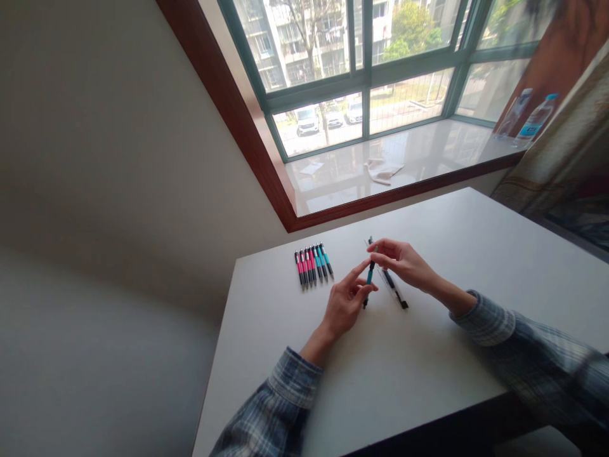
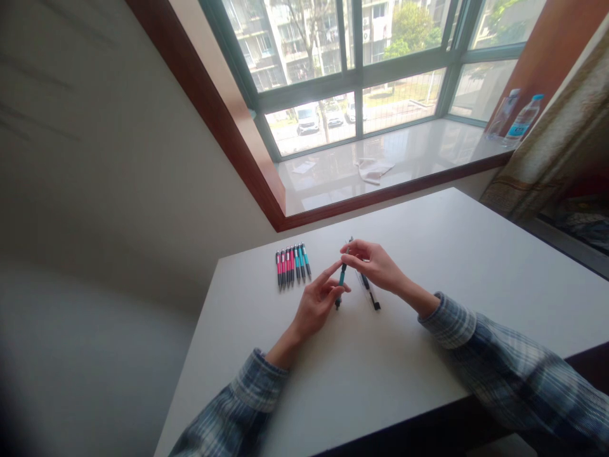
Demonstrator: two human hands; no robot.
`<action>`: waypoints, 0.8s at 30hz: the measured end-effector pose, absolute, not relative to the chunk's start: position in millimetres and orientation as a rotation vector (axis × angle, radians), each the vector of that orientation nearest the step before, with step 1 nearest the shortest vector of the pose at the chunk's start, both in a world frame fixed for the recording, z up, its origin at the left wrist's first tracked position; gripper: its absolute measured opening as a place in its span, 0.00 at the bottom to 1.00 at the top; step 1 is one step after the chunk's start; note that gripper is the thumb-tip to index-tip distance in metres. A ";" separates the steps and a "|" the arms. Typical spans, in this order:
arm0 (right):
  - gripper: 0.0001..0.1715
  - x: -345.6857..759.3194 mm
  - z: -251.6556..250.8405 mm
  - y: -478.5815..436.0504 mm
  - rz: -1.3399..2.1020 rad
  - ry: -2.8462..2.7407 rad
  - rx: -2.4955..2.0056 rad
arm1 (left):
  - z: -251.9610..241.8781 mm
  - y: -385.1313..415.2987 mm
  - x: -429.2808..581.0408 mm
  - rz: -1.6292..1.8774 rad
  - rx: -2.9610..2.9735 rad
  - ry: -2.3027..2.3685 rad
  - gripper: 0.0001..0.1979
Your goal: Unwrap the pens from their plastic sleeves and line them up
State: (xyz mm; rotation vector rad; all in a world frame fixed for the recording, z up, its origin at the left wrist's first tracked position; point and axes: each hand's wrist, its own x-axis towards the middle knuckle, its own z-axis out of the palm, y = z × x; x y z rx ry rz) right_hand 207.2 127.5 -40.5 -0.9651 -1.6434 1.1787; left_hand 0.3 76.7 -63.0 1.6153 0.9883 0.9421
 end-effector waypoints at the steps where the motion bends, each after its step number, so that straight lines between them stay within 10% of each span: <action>1: 0.21 207.1 -39.3 126.6 1.180 -1.665 -0.957 | -62.8 76.9 0.3 0.950 1.610 0.988 0.30; 24: 0.22 205.4 -38.4 125.2 1.184 -1.673 -1.009 | -57.9 74.2 3.1 0.955 1.602 1.018 0.22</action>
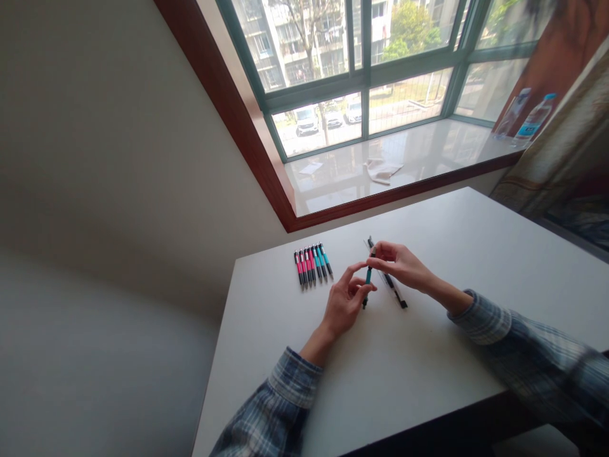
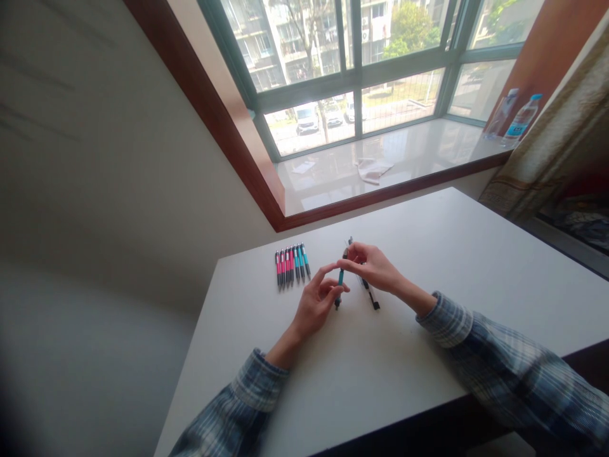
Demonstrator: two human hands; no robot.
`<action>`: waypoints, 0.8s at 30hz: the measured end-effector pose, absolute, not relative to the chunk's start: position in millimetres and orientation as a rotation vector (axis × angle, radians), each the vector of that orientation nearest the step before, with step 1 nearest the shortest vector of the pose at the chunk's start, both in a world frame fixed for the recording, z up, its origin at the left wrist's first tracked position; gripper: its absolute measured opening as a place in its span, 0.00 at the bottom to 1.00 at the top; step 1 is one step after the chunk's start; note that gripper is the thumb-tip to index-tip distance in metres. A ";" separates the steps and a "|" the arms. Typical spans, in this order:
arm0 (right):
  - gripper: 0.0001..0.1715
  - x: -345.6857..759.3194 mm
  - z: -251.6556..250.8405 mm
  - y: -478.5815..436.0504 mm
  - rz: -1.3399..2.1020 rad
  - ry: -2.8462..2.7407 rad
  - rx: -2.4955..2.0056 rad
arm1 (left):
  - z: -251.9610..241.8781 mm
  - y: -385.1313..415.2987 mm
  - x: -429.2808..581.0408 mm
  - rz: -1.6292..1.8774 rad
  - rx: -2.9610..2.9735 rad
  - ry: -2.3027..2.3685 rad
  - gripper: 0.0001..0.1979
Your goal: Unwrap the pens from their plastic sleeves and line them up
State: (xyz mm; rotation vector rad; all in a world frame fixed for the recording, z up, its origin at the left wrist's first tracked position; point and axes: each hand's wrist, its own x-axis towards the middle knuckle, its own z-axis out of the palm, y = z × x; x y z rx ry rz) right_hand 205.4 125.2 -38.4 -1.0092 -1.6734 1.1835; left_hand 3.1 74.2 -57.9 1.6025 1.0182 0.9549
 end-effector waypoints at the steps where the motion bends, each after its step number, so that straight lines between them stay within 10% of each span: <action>1: 0.21 205.2 -37.6 124.8 1.196 -1.666 -0.982 | -58.0 74.6 3.0 0.964 1.591 1.012 0.23; 24: 0.25 205.4 -37.2 124.4 1.225 -1.652 -1.013 | -57.0 74.2 3.5 0.973 1.541 1.015 0.24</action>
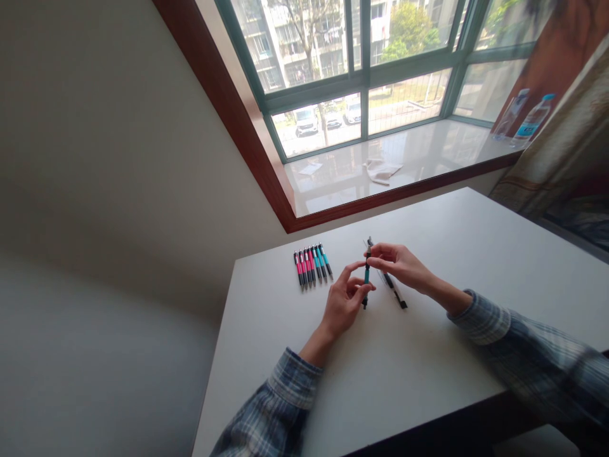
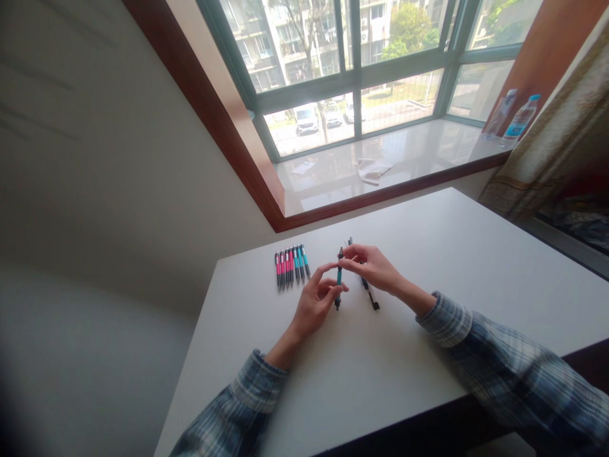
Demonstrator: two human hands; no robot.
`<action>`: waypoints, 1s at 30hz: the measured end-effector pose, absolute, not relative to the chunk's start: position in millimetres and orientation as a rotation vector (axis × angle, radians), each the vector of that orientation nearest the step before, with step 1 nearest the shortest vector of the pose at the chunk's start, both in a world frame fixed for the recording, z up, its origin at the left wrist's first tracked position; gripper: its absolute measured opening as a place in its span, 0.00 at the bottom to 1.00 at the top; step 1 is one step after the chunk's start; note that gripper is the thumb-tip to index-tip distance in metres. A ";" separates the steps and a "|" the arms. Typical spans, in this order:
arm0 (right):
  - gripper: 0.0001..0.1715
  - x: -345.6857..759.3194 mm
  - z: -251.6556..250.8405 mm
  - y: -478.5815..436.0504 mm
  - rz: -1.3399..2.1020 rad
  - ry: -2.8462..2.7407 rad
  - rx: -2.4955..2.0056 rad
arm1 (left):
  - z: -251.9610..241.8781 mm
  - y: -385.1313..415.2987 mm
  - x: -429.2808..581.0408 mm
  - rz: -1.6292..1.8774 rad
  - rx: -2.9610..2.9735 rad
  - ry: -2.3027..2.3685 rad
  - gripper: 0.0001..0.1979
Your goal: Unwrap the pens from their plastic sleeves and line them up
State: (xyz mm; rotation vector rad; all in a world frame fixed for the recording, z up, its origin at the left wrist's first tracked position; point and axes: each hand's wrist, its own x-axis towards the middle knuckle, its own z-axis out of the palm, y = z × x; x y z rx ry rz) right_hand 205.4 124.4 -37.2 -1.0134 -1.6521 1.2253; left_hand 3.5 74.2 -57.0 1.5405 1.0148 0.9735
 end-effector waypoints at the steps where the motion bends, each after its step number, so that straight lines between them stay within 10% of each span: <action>1: 0.25 205.4 -36.9 124.3 1.232 -1.657 -1.008 | -56.8 74.3 3.6 0.975 1.533 1.013 0.24; 30: 0.26 206.4 -35.8 123.8 1.211 -1.668 -1.057 | -58.5 75.1 4.7 0.943 1.512 1.015 0.18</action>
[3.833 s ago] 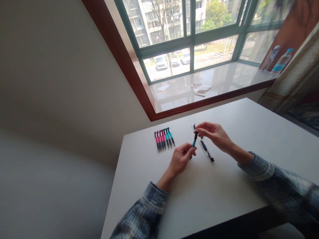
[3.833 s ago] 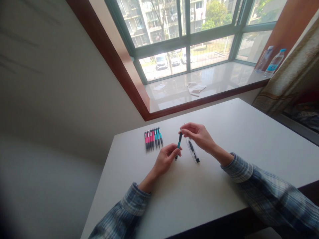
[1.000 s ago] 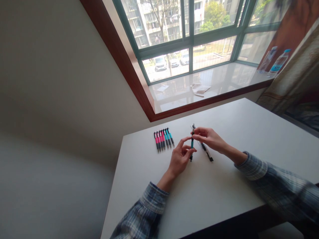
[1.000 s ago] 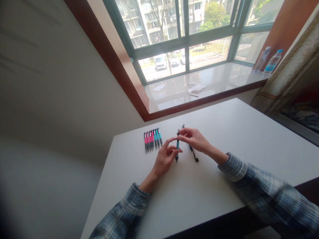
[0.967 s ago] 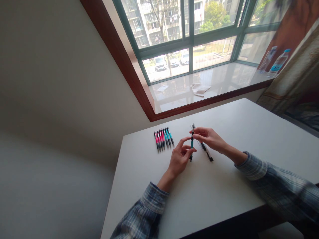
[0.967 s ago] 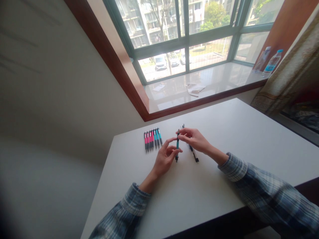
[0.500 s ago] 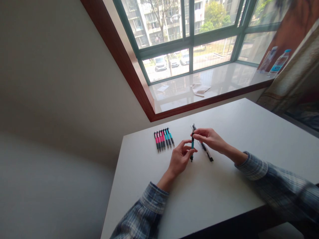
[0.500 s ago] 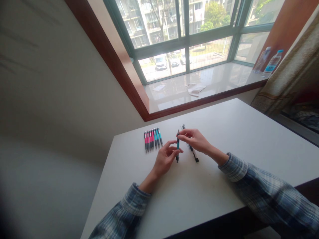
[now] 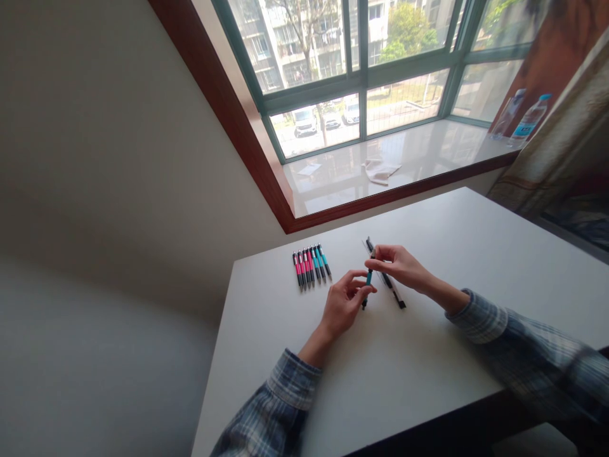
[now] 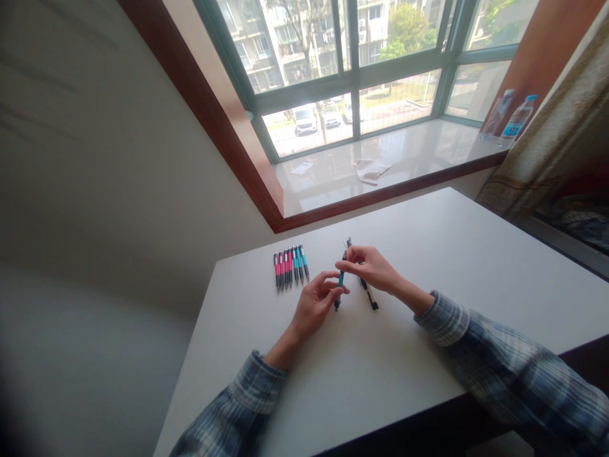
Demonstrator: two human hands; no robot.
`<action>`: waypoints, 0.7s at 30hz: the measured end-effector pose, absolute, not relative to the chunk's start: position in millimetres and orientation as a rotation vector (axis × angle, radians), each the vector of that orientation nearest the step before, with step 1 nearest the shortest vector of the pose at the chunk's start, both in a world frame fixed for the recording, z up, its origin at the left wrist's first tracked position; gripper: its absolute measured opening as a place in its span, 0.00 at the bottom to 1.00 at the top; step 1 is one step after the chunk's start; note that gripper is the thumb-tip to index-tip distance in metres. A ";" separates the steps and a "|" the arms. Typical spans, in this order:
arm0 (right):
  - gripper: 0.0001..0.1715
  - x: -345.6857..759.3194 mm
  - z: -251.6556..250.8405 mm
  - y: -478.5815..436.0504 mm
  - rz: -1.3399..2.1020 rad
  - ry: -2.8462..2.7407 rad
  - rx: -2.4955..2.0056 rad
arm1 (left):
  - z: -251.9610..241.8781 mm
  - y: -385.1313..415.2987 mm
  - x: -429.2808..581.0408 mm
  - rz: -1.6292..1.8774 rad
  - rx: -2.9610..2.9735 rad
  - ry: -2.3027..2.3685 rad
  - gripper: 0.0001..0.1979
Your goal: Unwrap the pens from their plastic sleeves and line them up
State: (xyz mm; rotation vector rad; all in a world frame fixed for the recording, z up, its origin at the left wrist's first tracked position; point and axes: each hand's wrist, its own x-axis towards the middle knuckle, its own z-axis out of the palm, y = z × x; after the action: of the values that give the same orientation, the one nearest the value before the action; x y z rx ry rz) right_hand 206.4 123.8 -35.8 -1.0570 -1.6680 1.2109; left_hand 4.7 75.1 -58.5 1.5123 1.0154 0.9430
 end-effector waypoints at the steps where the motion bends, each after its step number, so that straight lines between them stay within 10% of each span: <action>1: 0.25 206.3 -35.5 123.8 1.227 -1.673 -1.042 | -58.5 75.4 4.7 0.948 1.506 1.015 0.18; 21: 0.24 204.6 -36.4 123.0 1.253 -1.672 -0.987 | -57.4 76.0 4.9 0.986 1.473 1.000 0.19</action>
State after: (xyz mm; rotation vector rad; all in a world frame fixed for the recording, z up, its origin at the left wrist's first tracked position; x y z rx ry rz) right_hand 204.6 123.0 -36.4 -0.9870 -1.6719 1.2529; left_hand 4.9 76.0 -57.4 1.4732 0.9996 0.9859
